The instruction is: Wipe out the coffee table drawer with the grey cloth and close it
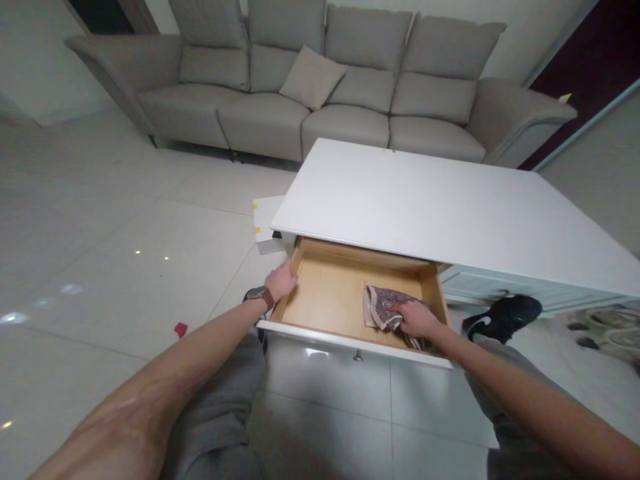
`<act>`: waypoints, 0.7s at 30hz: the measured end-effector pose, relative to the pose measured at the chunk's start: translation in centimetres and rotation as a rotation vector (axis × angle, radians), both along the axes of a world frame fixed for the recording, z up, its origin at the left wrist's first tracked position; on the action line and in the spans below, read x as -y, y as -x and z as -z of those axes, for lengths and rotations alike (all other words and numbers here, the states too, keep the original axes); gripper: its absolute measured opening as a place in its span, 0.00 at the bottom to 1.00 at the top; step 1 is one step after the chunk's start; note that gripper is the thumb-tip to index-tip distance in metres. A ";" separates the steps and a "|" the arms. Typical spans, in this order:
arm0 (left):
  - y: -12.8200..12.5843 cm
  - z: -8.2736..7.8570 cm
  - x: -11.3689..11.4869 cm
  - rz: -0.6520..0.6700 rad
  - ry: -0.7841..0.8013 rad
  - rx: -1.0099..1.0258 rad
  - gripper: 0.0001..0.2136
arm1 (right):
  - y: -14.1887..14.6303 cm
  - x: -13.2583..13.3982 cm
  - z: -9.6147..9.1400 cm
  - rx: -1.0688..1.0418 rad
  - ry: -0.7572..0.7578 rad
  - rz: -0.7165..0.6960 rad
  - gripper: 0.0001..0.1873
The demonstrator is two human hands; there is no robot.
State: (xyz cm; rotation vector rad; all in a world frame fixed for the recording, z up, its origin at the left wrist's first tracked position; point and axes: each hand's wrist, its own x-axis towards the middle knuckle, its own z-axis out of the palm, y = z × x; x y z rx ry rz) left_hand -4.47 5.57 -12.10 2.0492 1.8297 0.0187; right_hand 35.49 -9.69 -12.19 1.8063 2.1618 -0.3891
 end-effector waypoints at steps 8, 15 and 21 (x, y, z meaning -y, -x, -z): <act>0.2 0.4 0.0 -0.004 -0.002 0.030 0.15 | 1.7 -1.2 0.2 -0.064 0.002 0.083 0.28; 0.6 0.9 0.0 -0.011 0.001 0.129 0.14 | 6.2 -4.3 1.3 -0.286 -0.042 0.333 0.20; 0.9 0.8 0.1 -0.026 0.030 0.210 0.16 | 12.2 -8.4 1.6 -0.410 -0.069 0.362 0.22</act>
